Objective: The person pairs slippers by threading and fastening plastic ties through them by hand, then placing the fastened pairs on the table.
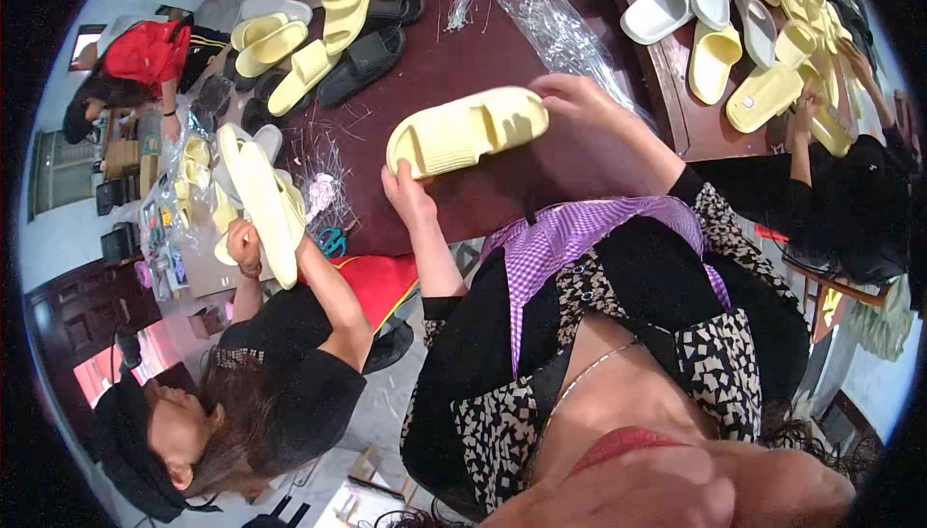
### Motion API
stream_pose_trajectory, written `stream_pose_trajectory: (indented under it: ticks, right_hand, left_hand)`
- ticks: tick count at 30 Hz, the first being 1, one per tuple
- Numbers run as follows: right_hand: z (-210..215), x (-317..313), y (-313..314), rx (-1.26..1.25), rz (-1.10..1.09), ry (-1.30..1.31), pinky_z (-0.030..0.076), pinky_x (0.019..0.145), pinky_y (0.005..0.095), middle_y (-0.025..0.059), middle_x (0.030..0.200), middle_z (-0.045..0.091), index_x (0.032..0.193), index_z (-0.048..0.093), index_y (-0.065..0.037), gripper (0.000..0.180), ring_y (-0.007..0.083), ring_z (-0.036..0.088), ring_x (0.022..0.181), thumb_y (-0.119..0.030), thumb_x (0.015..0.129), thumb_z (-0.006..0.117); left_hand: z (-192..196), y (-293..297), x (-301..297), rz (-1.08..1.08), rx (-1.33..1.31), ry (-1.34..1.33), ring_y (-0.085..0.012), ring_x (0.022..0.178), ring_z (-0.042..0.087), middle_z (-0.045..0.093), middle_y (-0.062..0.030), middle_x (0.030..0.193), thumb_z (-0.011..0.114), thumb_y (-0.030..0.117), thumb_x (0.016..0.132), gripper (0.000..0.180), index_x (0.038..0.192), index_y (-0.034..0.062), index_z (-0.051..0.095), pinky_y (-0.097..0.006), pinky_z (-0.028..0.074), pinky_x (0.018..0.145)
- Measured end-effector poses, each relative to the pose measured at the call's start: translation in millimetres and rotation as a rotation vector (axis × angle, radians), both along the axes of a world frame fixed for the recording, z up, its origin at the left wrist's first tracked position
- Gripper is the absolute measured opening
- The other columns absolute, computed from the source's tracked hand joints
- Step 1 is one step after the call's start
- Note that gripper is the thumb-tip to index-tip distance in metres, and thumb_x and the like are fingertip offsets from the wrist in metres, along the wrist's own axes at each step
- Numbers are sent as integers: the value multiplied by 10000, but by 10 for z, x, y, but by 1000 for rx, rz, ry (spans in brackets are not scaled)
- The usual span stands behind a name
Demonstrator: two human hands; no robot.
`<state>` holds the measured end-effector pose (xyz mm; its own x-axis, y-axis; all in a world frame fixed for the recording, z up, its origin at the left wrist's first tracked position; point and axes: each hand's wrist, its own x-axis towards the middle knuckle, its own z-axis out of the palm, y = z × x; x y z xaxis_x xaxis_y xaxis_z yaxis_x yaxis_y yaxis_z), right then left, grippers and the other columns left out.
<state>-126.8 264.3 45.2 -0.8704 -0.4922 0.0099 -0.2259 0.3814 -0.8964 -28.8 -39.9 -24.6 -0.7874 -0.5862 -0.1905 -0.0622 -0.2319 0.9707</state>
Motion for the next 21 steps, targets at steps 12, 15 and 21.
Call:
stream_pose_trajectory:
  ticks: [12, 15, 21]
  right_hand:
    - [361, -103, -521, -264, -129, 192, 492, 735, 306, 121, 884, 646, 1013, 613, -7, 257, 189, 619, 780, -143, 795, 612]
    - [269, -98, -370, -187, -391, 124, 477, 696, 282, 94, 847, 647, 981, 621, -14, 214, 149, 600, 770, -138, 808, 602]
    - [-66, -262, 137, -918, -733, -372, 449, 600, 242, 46, 854, 623, 989, 579, -2, 190, 104, 564, 664, -156, 880, 569]
  left_hand:
    - [1143, 783, -553, -527, -666, 464, -214, 938, 592, 599, -123, 1090, 631, 60, 795, 323, 1105, -2, 565, -305, 472, 796]
    - [992, 730, -504, -437, -585, 368, -217, 989, 565, 550, -121, 1176, 653, 73, 783, 396, 1156, 8, 536, -308, 461, 807]
    - [274, 381, -72, -198, -541, 88, -208, 1056, 514, 505, -145, 1212, 597, 109, 845, 459, 1254, -21, 436, -315, 423, 859]
